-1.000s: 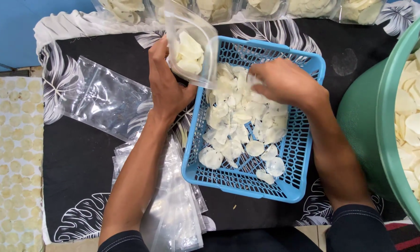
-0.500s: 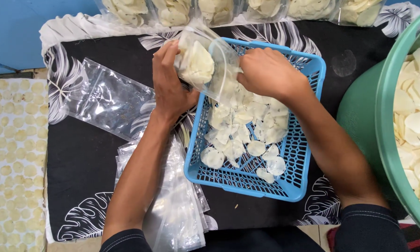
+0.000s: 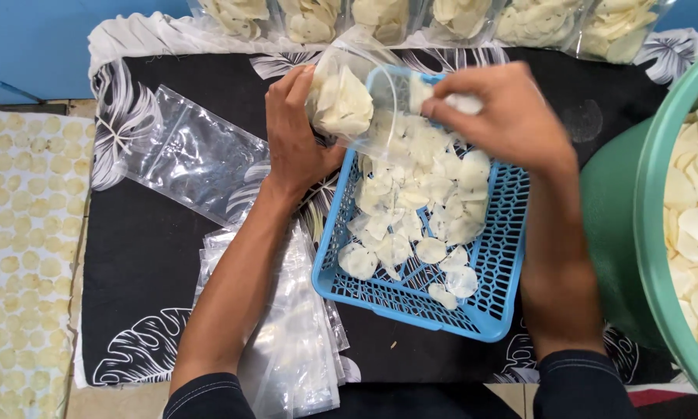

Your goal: Packaging thin white chips into small plastic bags from a basket

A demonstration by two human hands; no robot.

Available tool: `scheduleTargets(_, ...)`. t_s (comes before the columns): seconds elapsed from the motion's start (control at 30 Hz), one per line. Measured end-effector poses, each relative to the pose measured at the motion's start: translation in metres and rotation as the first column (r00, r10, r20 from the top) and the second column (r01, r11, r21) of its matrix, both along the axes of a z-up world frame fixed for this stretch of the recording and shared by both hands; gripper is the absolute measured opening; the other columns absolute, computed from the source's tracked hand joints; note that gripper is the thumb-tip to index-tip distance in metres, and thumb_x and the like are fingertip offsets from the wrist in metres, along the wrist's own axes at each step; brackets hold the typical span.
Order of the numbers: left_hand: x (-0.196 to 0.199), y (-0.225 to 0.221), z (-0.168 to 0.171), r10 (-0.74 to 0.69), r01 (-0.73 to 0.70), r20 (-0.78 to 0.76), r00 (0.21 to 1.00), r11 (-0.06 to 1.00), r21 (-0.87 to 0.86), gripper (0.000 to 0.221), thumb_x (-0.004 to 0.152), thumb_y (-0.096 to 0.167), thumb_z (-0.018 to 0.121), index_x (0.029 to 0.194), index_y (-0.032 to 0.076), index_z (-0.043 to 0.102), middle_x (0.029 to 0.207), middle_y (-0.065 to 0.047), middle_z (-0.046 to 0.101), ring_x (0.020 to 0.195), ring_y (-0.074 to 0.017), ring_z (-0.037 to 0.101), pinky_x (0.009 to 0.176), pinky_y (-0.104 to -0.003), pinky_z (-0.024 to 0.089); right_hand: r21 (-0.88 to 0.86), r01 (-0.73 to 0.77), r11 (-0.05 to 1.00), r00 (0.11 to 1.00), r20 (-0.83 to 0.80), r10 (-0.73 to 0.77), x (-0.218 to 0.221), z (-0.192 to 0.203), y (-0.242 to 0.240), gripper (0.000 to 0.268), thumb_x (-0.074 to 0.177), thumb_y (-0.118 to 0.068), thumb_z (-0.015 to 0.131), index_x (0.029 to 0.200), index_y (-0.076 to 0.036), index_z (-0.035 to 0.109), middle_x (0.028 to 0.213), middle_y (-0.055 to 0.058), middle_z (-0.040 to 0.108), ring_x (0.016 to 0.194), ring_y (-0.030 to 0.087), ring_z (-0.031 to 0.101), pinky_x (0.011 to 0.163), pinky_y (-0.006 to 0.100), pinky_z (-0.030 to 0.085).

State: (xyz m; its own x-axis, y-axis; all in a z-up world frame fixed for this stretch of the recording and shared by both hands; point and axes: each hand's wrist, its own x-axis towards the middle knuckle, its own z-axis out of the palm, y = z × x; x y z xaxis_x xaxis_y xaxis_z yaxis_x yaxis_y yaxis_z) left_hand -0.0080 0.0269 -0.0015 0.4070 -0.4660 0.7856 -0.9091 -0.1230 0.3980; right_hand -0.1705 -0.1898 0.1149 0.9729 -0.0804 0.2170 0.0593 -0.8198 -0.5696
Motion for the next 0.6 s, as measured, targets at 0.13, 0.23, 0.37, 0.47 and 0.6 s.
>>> scheduleTargets(0.13, -0.001, -0.001, 0.001, 0.01, -0.01, -0.006, 1.0, 1.0, -0.005, 0.082, 0.083, 0.022, 0.088, 0.146, 0.004, 0.038, 0.141, -0.017, 0.051, 0.121, -0.0343, 0.056, 0.107, -0.047, 0.047, 0.057, 0.057, 0.997, 0.982, 0.177, -0.067, -0.024, 0.039, 0.014, 0.016, 0.108, -0.002, 0.079, 0.11, 0.013, 0.075, 0.081, 0.012, 0.066, 0.061, 0.016, 0.046, 0.056, 0.029, 0.035)
scheduleTargets(0.23, -0.001, -0.001, -0.002, 0.008, -0.008, 0.011, 1.0, 1.0, 0.007, 0.083, 0.083, 0.022, 0.088, 0.146, 0.005, 0.037, 0.142, -0.017, 0.05, 0.123, -0.0342, 0.057, 0.107, -0.047, 0.048, 0.296, 0.05, 0.954, 0.98, 0.17, -0.104, -0.031, 0.055, 0.031, 0.01, 0.105, 0.004, 0.076, 0.105, 0.012, 0.07, 0.076, 0.013, 0.064, 0.059, 0.014, 0.052, 0.053, 0.022, 0.034)
scheduleTargets(0.37, -0.003, -0.002, 0.0, -0.008, 0.008, 0.002, 1.0, 1.0, 0.013, 0.085, 0.083, 0.021, 0.09, 0.147, 0.005, 0.036, 0.143, -0.017, 0.049, 0.124, -0.0354, 0.056, 0.109, -0.048, 0.048, 0.053, -0.049, 0.997, 0.982, 0.183, 0.039, -0.022, 0.058, 0.049, 0.018, 0.096, -0.003, 0.081, 0.107, 0.01, 0.076, 0.083, 0.013, 0.068, 0.055, 0.017, 0.045, 0.051, 0.028, 0.034)
scheduleTargets(0.47, -0.002, -0.001, -0.001, -0.006, 0.006, 0.007, 1.0, 1.0, 0.019, 0.085, 0.086, 0.027, 0.089, 0.148, 0.006, 0.035, 0.143, -0.017, 0.048, 0.124, -0.0347, 0.056, 0.108, -0.048, 0.048, 0.027, -0.009, 1.0, 0.978, 0.21, 0.003, -0.019, 0.06, 0.06, 0.019, 0.099, 0.0, 0.075, 0.115, 0.01, 0.075, 0.089, 0.014, 0.068, 0.056, 0.017, 0.043, 0.049, 0.029, 0.036)
scheduleTargets(0.6, -0.002, -0.001, 0.003, -0.012, 0.011, 0.017, 1.0, 1.0, 0.023, 0.083, 0.086, 0.027, 0.089, 0.146, 0.005, 0.036, 0.142, -0.018, 0.049, 0.123, -0.0348, 0.056, 0.107, -0.048, 0.047, 0.123, 0.049, 0.991, 0.989, 0.131, -0.066, -0.024, 0.066, 0.074, 0.041, 0.099, 0.01, 0.049, 0.139, 0.008, 0.053, 0.106, 0.012, 0.061, 0.066, 0.015, 0.042, 0.059, 0.028, 0.037)
